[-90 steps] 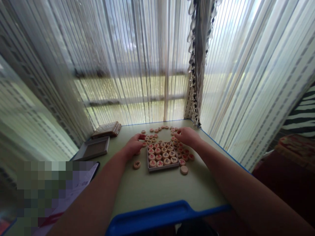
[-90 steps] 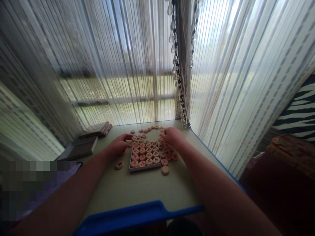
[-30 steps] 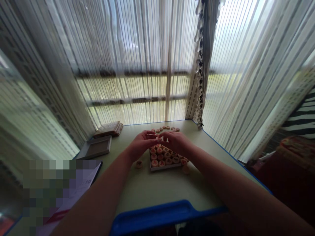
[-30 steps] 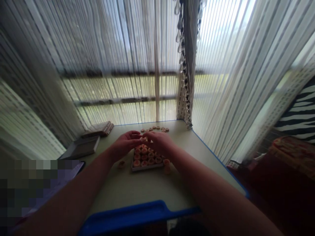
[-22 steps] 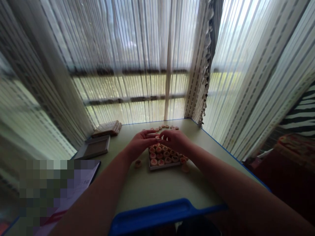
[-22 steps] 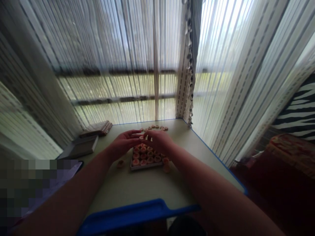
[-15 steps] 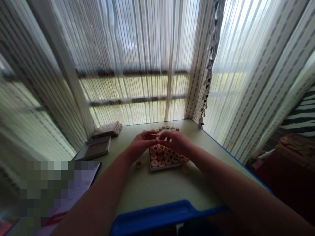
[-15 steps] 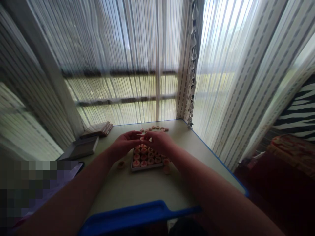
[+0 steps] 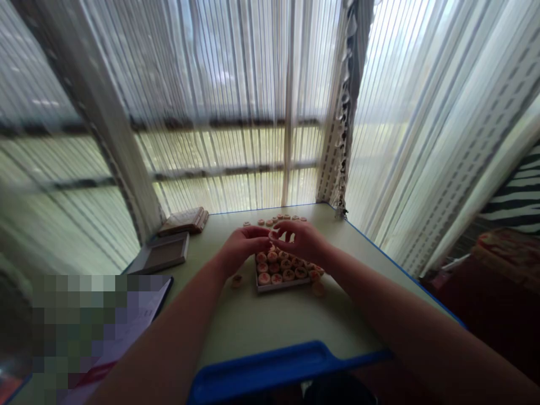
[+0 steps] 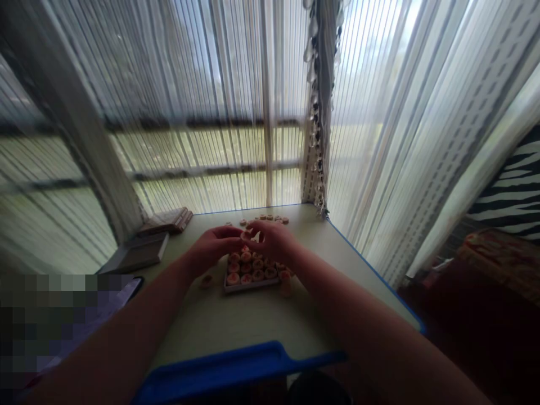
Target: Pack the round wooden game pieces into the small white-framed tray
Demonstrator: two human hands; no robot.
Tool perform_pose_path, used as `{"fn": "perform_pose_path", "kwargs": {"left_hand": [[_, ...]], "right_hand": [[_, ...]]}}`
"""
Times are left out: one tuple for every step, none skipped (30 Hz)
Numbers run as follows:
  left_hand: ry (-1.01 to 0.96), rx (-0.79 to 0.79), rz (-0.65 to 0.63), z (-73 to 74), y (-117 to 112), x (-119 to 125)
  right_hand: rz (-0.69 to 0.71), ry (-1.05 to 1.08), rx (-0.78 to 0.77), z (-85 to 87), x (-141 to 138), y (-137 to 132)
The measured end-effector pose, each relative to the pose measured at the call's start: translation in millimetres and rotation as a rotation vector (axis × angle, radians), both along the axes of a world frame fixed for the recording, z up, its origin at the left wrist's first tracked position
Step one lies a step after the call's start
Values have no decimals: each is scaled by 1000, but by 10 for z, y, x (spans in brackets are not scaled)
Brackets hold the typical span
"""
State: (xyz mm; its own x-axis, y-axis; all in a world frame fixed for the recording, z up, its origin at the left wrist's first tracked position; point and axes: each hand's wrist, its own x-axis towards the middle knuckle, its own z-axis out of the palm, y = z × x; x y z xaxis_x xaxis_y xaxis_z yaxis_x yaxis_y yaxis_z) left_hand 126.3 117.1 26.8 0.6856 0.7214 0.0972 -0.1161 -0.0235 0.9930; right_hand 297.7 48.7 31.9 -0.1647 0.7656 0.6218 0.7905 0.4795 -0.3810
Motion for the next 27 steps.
{"fn": "perform_pose_path", "kwargs": {"left_hand": [[5, 3, 0, 8, -7, -1], [11, 8, 2, 14, -12, -1], [18, 14, 5, 16, -15, 1], [28, 19, 9, 15, -15, 4], [40, 26, 17, 11, -13, 9], [58, 41, 33, 3, -6, 14], [85, 70, 70, -6, 3, 19], [125, 123, 130, -17, 15, 22], [175, 201, 211, -28, 29, 24], [232, 299, 301, -39, 44, 22], [289, 402, 385, -48, 60, 18], [341, 493, 450, -57, 76, 13], [383, 562, 488, -64, 90, 6], [413, 604, 503, -70, 103, -1], [430, 626, 507, -77, 114, -6], [441, 638, 501, -85, 123, -9], [446, 649, 495, -94, 131, -11], [449, 663, 488, -104, 138, -10], [451, 680, 483, -116, 144, -8], [454, 697, 480, -127, 149, -5], [457, 712, 479, -138, 154, -2], [459, 722, 479, -147, 157, 1], [459, 727, 480, -154, 159, 3], [455, 726, 481, -158, 161, 4], [449, 721, 483, -161, 163, 3], [441, 714, 485, -161, 166, 0], [433, 706, 493, -161, 172, -5]], "right_hand": [[13, 10, -4, -2, 3, 6], [24, 13, -6, -5, 6, 11], [32, 8, -11, -8, 10, 15], [36, 2, -16, -10, 14, 18], [35, -3, -19, -11, 19, 18], [33, -8, -25, -10, 24, 15], [33, -16, -35, -6, 32, 10], [35, -30, -46, 0, 40, 2], [38, -49, -60, 8, 49, -8], [43, -73, -78, 17, 58, -19], [51, -100, -102, 27, 66, -31], [63, -129, -130, 37, 72, -44], [77, -155, -159, 45, 73, -56], [90, -176, -187, 52, 70, -69], [103, -195, -213, 58, 61, -81], [115, -211, -237, 61, 48, -93], [126, -221, -256, 63, 31, -104], [136, -228, -272, 63, 14, -114], [145, -233, -282, 63, -2, -124], [153, -237, -287, 63, -16, -133], [158, -240, -288, 63, -26, -140], [158, -243, -284, 62, -32, -146], [156, -249, -281, 62, -34, -150], [151, -255, -278, 62, -33, -153], [145, -260, -276, 62, -30, -155], [141, -265, -278, 61, -27, -154], [139, -269, -282, 59, -23, -153]]}}
